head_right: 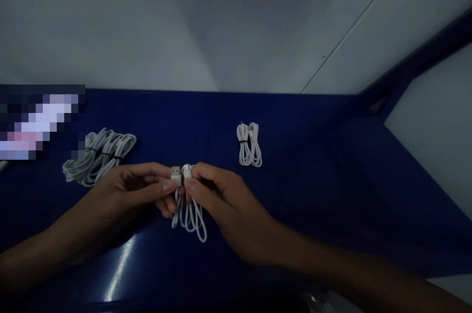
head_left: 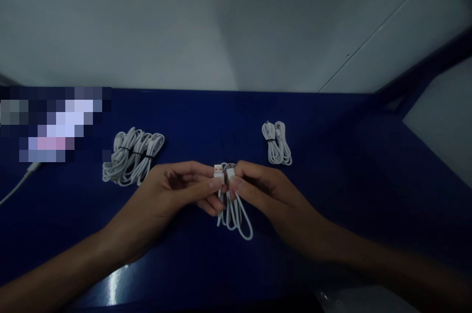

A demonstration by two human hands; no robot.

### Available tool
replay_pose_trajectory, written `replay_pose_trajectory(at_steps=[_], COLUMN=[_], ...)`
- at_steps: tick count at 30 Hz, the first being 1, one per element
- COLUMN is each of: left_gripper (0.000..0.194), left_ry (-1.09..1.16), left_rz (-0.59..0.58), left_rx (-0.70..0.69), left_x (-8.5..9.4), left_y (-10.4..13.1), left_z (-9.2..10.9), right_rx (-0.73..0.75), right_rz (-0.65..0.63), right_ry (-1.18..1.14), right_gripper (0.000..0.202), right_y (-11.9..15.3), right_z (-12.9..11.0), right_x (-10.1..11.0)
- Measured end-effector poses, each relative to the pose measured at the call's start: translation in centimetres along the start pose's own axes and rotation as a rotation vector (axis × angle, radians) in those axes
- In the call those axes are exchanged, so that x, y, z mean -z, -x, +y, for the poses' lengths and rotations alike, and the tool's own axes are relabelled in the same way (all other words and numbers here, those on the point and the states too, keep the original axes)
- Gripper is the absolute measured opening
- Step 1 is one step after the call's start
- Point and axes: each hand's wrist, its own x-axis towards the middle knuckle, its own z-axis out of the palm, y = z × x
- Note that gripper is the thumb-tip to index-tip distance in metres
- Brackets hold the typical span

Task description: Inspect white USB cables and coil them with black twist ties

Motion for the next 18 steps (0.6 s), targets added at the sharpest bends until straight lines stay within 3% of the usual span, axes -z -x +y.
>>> replay_pose_trajectory(at_steps=[18], left_gripper=[0.013], left_ry=[0.008], left_rz=[-0.009], left_rx=[-0.004], left_x=[0.17], left_y=[0.0], left_z=[-0.22], right_rx=[0.0], right_rz=[0.012], right_ry=[-0.008], right_gripper=[0.031], right_y=[-0.01], right_z=[-0.03], right_x=[0.01])
